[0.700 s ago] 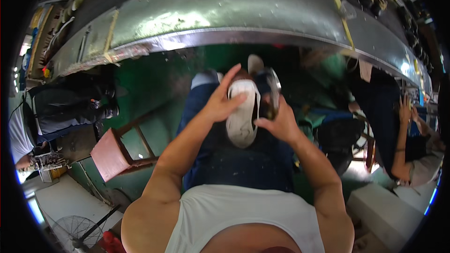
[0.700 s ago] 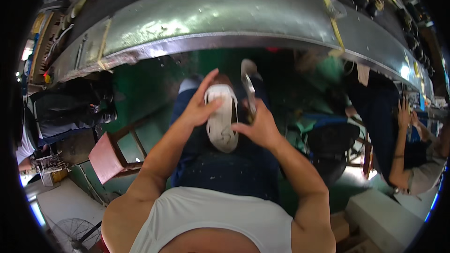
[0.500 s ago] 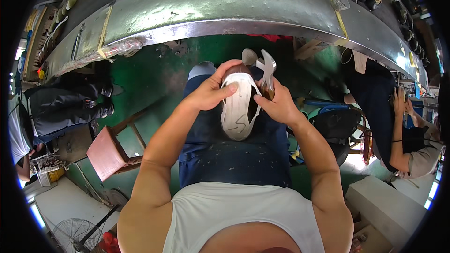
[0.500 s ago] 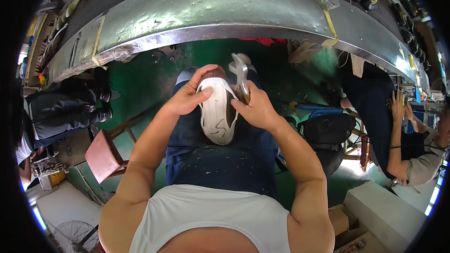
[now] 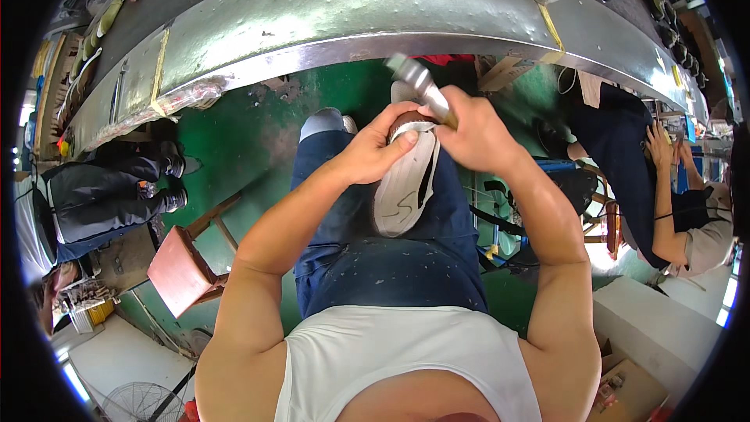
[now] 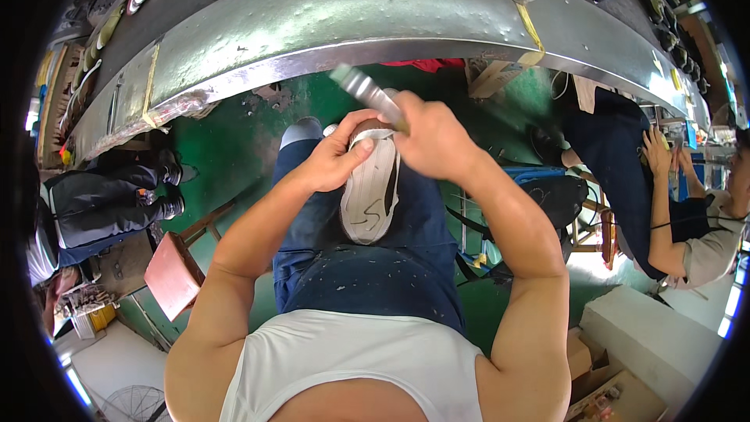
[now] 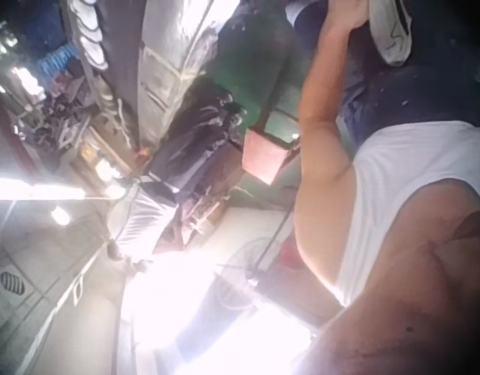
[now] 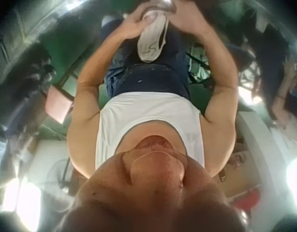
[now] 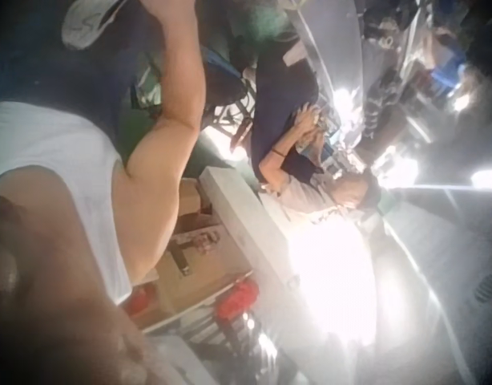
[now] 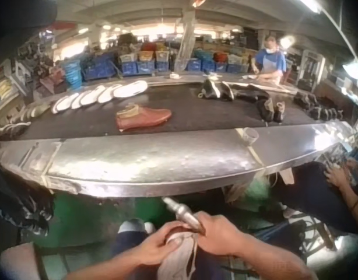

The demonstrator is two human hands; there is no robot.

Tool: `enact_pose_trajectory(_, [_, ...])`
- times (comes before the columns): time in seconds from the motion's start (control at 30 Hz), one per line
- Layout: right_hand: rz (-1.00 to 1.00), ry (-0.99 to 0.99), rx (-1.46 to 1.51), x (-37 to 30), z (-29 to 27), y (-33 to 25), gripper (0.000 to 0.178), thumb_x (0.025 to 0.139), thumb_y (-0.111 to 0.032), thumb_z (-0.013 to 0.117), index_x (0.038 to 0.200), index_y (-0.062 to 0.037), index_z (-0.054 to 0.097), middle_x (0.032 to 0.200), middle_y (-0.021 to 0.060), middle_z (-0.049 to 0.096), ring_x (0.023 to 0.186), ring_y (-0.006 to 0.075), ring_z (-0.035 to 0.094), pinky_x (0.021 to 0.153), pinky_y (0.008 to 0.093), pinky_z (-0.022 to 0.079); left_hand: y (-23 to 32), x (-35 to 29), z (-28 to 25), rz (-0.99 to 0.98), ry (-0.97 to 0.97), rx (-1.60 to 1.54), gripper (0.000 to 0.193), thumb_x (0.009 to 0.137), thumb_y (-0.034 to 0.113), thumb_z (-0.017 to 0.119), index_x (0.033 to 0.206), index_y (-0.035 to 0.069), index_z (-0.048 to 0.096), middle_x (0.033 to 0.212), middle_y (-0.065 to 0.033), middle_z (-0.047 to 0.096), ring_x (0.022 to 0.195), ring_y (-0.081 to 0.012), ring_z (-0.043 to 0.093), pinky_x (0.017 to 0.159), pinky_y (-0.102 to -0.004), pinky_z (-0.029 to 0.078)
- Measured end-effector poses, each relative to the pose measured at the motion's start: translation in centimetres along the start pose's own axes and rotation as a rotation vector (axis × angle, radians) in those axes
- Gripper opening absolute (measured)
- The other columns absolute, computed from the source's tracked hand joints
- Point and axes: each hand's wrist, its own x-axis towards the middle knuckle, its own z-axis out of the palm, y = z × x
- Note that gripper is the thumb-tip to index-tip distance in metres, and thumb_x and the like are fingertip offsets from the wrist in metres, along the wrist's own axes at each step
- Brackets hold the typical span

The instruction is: Pulling and securing shoe upper material over a last using pincers to finish assembly.

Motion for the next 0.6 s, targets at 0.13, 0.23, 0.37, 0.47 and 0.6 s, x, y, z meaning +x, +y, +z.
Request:
enact_pose_trajectory(0.13, [0.322,-0.055,0.316,-0.5,1.3,3.0,0.034,0.083,-0.015,0.073,0.109,0.0013,0.056,0.09,0.0073,0.069,0.082,0.0145,0.065,0.076,0.0323,0.053,-0.8,-0.2,-0.7,-0.014,0.048,-0.04,0.047,0.105,0.033,0.053,0.144,0.01,0.038,0.13,-0.0096,0.058,0.12,-0.0182,0.053,0.103,-0.0347,0.043])
enact_pose_trajectory(0.23, [0.255,0.052,0.752,-5.2,3.8,3.5,0.032,0.095,-0.014,0.061,0.122,0.0007,0.052,0.1,0.0075,0.067,0.082,0.0139,0.063,0.075,0.0283,0.052,-1.2,-1.0,-1.1,-0.14,0.126,-0.188,0.05,0.105,0.037,0.053,0.145,0.012,0.037,0.134,-0.0094,0.055,0.122,-0.0187,0.051,0.105,-0.0348,0.042])
enact_pose_trajectory(0.37, [0.537,-0.03,0.765,-10.8,5.8,1.0,0.033,0.099,-0.012,0.056,0.129,0.0013,0.052,0.099,0.0077,0.067,0.079,0.0138,0.063,0.074,0.0289,0.052,-2.9,-1.5,-2.5,-0.093,0.138,-0.104,0.053,0.104,0.035,0.055,0.147,0.013,0.035,0.146,-0.0137,0.043,0.134,-0.0221,0.042,0.112,-0.0368,0.034])
enact_pose_trajectory(0.47, [0.331,-0.14,0.543,-11.8,6.1,0.3,0.029,0.097,-0.018,0.059,0.119,0.0011,0.058,0.083,0.0108,0.067,0.07,0.0158,0.063,0.067,0.0314,0.051,-3.0,-1.7,-2.5,-0.011,0.123,0.156,0.056,0.103,0.032,0.056,0.15,0.014,0.032,0.154,-0.018,0.029,0.144,-0.0253,0.029,0.118,-0.0379,0.024])
enact_pose_trajectory(0.6, [0.432,-0.253,0.624,-9.8,5.3,0.0,0.029,0.099,-0.014,0.056,0.122,0.0035,0.058,0.091,0.007,0.066,0.075,0.0101,0.058,0.07,0.0287,0.051,-2.1,-1.1,-2.4,-0.063,0.051,-0.088,0.057,0.103,0.03,0.055,0.152,0.013,0.029,0.158,-0.0213,0.02,0.149,-0.0276,0.023,0.12,-0.0385,0.02])
